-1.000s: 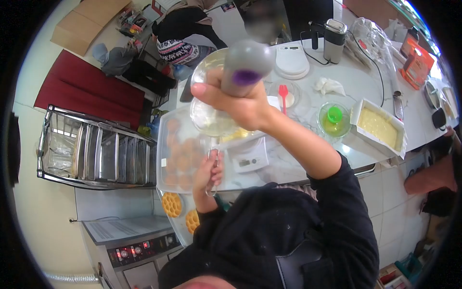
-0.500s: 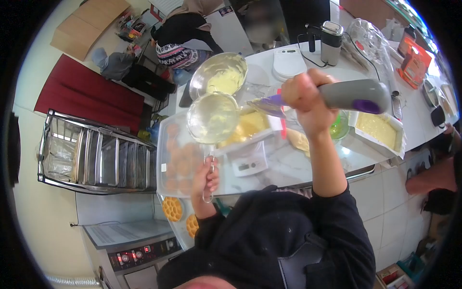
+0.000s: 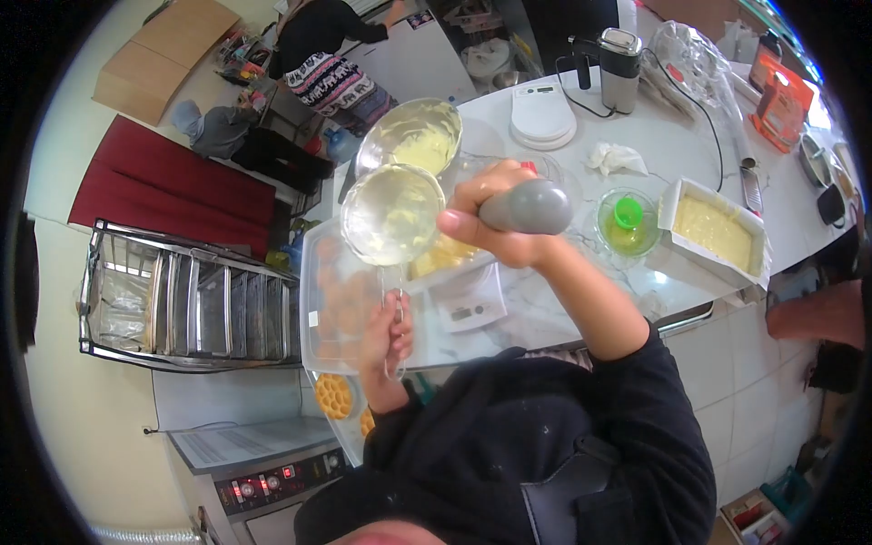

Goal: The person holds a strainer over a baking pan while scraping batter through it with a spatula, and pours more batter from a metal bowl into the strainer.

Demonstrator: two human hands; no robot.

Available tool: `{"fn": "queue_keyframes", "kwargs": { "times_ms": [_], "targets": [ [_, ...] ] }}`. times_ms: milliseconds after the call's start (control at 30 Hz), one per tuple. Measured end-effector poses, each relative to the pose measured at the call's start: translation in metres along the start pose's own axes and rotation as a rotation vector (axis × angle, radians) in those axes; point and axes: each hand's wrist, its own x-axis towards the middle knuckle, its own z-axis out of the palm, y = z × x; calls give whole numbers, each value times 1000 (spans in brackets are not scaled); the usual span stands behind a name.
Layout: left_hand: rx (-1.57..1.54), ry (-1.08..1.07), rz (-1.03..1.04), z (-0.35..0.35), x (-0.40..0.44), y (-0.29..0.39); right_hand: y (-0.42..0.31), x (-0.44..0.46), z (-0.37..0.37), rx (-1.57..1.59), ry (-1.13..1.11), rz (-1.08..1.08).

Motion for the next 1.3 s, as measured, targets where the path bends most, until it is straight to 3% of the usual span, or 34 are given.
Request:
{"fn": "queue_keyframes", "kwargs": {
  "times_ms": [67, 267, 467, 733, 867, 967, 1300],
  "targets": [
    [-24, -4, 26, 1, 3, 0, 1, -1, 4, 165, -41, -85],
    [21, 52, 53, -8, -7, 16, -6, -4, -3, 70, 110, -41],
    [-133, -95, 72, -40, -24, 30, 9, -1, -6, 533, 161, -9],
    [-145, -137, 76, -48, -35, 33, 31, -2, -2, 680, 266, 103],
    [-126, -186, 71, -51, -35, 31, 32, -3, -5, 739, 208, 118],
    [-122, -200, 50, -51, -35, 31, 39, -9, -2, 729, 240, 195],
    [-149, -194, 45, -51, -33, 29, 37, -1, -12, 489, 311, 82]
  ]
}}
